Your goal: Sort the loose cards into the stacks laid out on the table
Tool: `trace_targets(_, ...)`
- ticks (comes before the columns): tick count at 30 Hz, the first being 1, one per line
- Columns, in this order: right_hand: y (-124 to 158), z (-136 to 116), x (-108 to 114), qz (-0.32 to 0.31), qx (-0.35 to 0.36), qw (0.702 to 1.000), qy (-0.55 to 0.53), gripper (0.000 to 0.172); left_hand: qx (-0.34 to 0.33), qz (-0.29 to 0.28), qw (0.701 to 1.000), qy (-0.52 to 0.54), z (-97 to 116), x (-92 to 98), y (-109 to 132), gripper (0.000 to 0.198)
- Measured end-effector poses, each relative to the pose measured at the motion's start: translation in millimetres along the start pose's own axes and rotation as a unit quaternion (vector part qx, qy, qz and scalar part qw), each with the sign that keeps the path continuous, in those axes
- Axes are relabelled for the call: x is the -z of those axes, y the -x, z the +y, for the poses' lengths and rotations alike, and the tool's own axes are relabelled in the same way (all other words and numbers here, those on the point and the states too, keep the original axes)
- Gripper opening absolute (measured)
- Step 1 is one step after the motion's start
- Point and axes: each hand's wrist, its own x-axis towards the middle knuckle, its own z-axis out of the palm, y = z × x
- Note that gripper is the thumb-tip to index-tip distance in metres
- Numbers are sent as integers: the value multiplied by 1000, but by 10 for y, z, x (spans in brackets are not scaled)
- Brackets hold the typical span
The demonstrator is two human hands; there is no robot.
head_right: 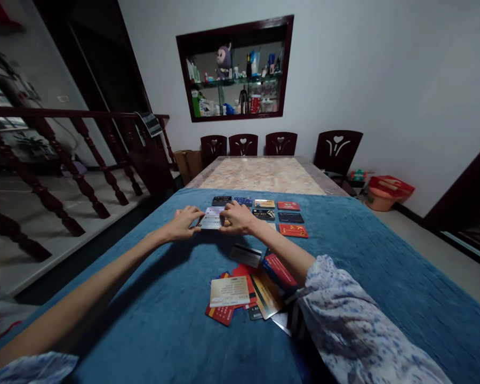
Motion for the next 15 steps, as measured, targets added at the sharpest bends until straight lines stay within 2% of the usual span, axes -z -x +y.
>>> trace_targets(4,-121,54,39,-11,-15,1000,5,27,10,-10,1000,-13,-52,30,-156,41)
trace_targets(10,-301,179,32,-24,-35,999,7,29,17,-14,999,-25,-127,56,-357,36)
trace_targets(15,-455,311,-33,-26,-41,999,7,29,23,-17,999,-14,-223,13,-548,40)
